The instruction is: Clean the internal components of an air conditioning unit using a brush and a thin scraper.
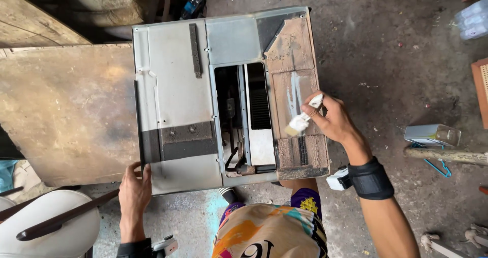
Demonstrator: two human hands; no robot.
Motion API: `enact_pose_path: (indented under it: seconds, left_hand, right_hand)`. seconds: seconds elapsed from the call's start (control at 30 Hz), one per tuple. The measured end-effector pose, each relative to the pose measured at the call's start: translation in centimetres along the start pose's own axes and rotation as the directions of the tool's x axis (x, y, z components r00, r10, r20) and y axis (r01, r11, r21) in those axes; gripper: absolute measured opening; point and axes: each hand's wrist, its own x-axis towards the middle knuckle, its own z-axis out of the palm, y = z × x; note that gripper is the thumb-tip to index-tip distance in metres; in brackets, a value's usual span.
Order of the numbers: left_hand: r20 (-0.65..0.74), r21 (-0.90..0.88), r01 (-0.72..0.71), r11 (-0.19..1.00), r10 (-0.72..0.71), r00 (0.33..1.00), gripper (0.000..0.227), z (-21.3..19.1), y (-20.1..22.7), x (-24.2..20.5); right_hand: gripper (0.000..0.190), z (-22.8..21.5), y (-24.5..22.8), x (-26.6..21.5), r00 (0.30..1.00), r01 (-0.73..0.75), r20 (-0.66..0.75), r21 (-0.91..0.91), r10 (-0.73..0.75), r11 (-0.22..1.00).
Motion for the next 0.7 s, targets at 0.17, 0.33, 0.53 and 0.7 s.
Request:
enact_pose_path:
  seconds: [0.17,0.33,0.53,0.7]
  left_hand:
    - [-0.065,-0.163,-0.101,0.982,0.091,0.994,0.048,2.6,-3.4,1.6]
    - [-0.059,-0.217,-0.099,0.971,0.088,0.994,0.055,3.2,-3.7,3.0]
    - [-0.093,-0.240,-0.135,0.961,0.116,0.989,0.057,4.3,-3.7,4.4]
    - [-0.051,-0.302,-0.056,0.952,0.042,0.998,0.057,3.4,-2.0,3.5]
  right_hand:
    - [0.044,1.2,1.6,-2.3,0.886,-0.377,-0.289,0.003,0.362,0.926]
    - [0.044,0.5,0.0,-1.3,0.746,-0.625,-0.364,-0.093,0.558,0.775]
    - [0.048,3.0,7.3,-0.7,0.748,-0.662,-0.270,-0.237,0.606,0.711]
    - [0.038,4.2,9.5,-0.8,0.757,-0.646,-0.262,-0.434,0.598,0.628]
